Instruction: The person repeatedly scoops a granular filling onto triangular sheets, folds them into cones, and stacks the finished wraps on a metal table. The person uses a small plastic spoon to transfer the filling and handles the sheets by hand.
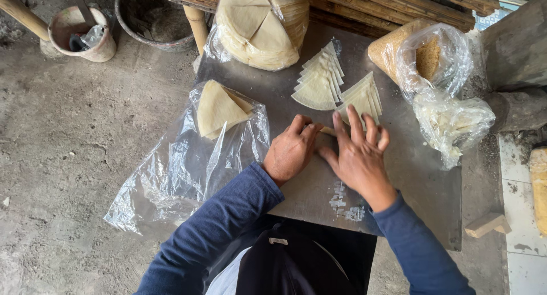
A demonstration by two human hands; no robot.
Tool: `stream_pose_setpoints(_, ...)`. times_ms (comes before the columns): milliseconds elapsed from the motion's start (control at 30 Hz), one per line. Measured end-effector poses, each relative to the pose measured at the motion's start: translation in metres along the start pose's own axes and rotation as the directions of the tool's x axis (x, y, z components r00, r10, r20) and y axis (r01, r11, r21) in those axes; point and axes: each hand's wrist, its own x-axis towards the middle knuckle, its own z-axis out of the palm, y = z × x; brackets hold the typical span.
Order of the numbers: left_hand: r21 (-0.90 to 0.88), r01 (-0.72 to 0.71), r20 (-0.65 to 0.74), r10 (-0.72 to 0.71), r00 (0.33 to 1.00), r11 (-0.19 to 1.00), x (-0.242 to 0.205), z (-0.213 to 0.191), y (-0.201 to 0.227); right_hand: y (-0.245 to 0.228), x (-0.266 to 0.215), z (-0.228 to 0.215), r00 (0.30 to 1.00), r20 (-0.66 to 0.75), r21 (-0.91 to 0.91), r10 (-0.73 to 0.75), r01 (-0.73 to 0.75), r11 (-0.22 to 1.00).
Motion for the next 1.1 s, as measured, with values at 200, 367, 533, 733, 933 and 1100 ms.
stream_pose_setpoints(200, -0.011, -0.014, -0.009, 0.014, 1.0, 1.0, 0.001, 0.0, 0.001, -0.033, -0.048, -0.023, 0.997, 0.08, 0.096, -0.006, -0.002, 0.995)
stream_pose_setpoints(367, -0.003, -0.072, -0.055, 0.072, 0.996, 0.997, 0.002, 0.0, 0.002, -0.013, -0.015, -0.012, 0.997, 0.058, 0.076, 0.05, -0.054, 0.996)
stream_pose_setpoints(533, -0.041, -0.007, -0.089, 0.003, 0.996, 0.999, 0.002, -0.005, 0.001, 0.019, 0.019, -0.013, 0.997, 0.079, 0.305, 0.009, -0.033, 0.952)
stream_pose_setpoints(733, 0.003, 0.008, -0.1, -0.008, 0.995, 1.0, 0.002, -0.003, 0.001, 0.031, 0.008, -0.006, 0.995, 0.069, 0.393, 0.074, -0.095, 0.914)
stream_pose_setpoints(933, -0.018, 0.037, -0.061, -0.038, 0.997, 0.999, 0.005, -0.002, -0.001, 0.028, 0.025, 0.015, 0.998, -0.024, 0.346, 0.049, -0.038, 0.938)
stream_pose_setpoints(1100, -0.023, 0.044, -0.035, -0.045, 0.998, 0.999, 0.006, -0.004, 0.001, 0.021, 0.028, 0.006, 0.996, -0.006, 0.452, 0.087, -0.075, 0.889)
